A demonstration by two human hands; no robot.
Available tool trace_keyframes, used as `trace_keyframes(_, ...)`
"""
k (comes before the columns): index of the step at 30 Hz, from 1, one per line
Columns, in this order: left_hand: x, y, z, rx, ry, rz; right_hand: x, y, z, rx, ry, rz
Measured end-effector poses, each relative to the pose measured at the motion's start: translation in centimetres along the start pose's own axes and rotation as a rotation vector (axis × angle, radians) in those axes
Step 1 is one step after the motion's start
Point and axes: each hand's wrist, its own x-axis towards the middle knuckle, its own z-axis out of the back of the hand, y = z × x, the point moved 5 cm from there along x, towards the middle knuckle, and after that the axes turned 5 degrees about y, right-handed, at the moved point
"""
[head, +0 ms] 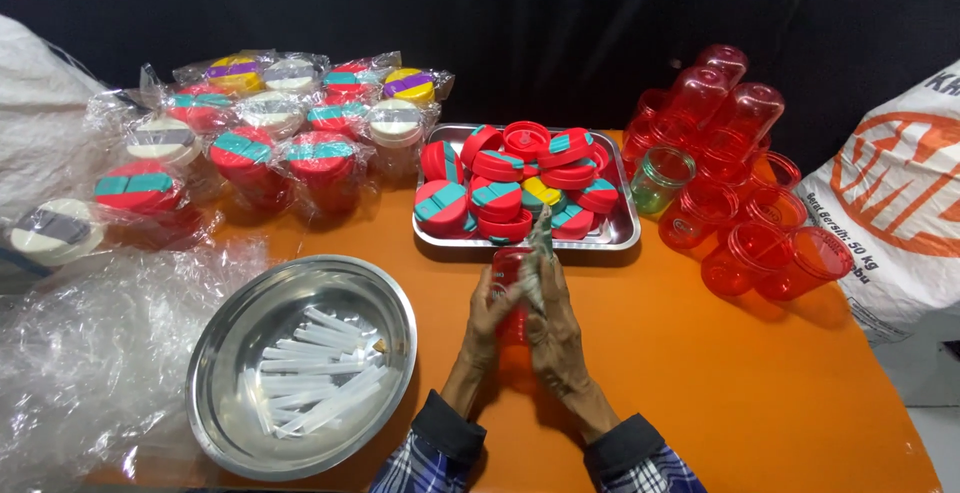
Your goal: Assembling plastic container lids by inserting a white strip and snapping the components together.
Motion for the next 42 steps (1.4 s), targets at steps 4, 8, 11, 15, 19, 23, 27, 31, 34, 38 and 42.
trace_keyframes(4,0.8,1.5,1.1,0.158,0.066,-0.079,0.9,1.4,1.1,0.296,0.094,-0.314)
trace_keyframes(8,0.5,2.1,1.7,0.255,0.077,-0.137,0.0,-0.9,0.6,0.528,0.132,-0.673)
trace_keyframes(11,0.7,3.4,2.4,0.196,0.038,-0.066,-0.7,-1.4,0.8,0.549,0.139,-0.818)
trace_keyframes(15,1.1,4.3,2.5,-0.082,-0.051,0.026,2.4,4.0,3.8,0.252,0.206,-0.692)
trace_keyframes(19,-0.2,1.3,1.3,-0.253,-0.212,0.088,-2.0,-3.9,5.1,0.189,0.249,-0.817)
trace_keyframes(23,0.7,5.9,4.5,-0.469,-0.315,0.144,-3.2,-4.2,9.2,-0.126,0.229,-0.843)
trace_keyframes(27,1.1,6.5,5.0,-0.537,-0.349,0.144,-4.7,-6.5,14.8,-0.436,-0.001,-0.824)
trace_keyframes(31,0.8,4.4,3.5,-0.530,-0.341,0.166,-4.6,-5.9,17.2,-0.611,-0.082,-0.757)
trace_keyframes(34,1.2,5.7,4.2,-0.490,-0.328,0.220,-4.7,-6.3,17.1,-0.832,-0.202,-0.566)
trace_keyframes(38,1.0,3.8,2.7,-0.600,-0.291,0.233,-4.1,-5.0,15.6,-1.114,-0.339,-0.090)
trace_keyframes(42,0.7,4.7,3.0,-0.637,-0.252,0.281,-3.4,-2.0,12.3,-0.854,-0.242,0.175)
